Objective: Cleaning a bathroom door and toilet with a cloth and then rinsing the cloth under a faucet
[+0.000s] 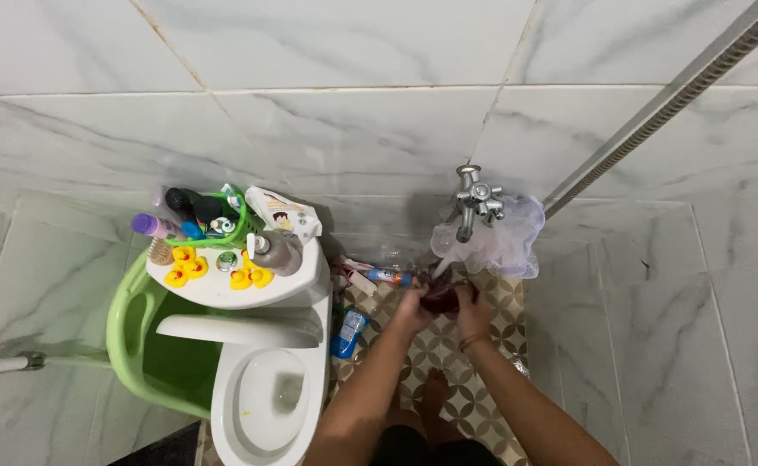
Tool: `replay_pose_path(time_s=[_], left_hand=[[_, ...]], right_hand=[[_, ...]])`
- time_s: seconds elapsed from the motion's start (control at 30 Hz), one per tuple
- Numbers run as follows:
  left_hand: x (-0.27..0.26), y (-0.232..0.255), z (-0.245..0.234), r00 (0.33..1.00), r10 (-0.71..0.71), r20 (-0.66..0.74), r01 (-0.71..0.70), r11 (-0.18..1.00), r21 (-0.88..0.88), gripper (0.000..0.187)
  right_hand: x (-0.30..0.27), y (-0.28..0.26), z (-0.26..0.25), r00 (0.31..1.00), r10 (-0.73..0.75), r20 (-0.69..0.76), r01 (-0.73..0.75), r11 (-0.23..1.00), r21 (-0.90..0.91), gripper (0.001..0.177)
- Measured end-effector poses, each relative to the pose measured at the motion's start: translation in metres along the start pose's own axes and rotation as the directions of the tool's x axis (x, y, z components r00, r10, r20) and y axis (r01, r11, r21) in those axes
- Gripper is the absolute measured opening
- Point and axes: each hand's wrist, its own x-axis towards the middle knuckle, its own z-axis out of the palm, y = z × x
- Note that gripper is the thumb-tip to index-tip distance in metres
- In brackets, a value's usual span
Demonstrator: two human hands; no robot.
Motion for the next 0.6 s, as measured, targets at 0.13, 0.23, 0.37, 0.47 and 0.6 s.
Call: replay_pose_path(time_s=[0.13, 0.23, 0.37, 0.47, 0.6], left_hand=[[-0.076, -0.001, 0.045, 0.993, -0.029, 0.118, 0.032, 0.999, -0.023, 0.069], [-0.080, 0.002, 0.050, 0.987, -0.012, 0.162, 0.002, 0.998, 0.060, 0.071], [-0.103, 0.025, 0.056, 0.982, -0.020, 0.187, -0.038, 0.953, 0.301, 0.107], [-0.051, 0.031, 0.009, 0.995, -0.029, 0.098, -0.025, 0.862, 0.507, 0.104], [-0.093, 0.040, 0.028, 0.994, -0.050, 0.101, -0.016, 0.822, 0.570, 0.116]], right_hand=[[0.009, -0.019, 0.005, 0.999, 0.043, 0.018, -0.043, 0.999, 0.002, 0.099], [0.009, -0.033, 0.011, 0.996, 0.050, 0.073, -0.047, 0.998, -0.045, 0.116], [0.036, 0.003, 0.020, 0.964, 0.090, 0.249, -0.174, 0.923, 0.343, 0.072], [0.050, 0.003, 0.018, 0.945, 0.145, 0.294, -0.236, 0.922, 0.306, 0.070], [0.046, 0.003, 0.020, 0.954, 0.186, 0.236, -0.239, 0.946, 0.220, 0.076]])
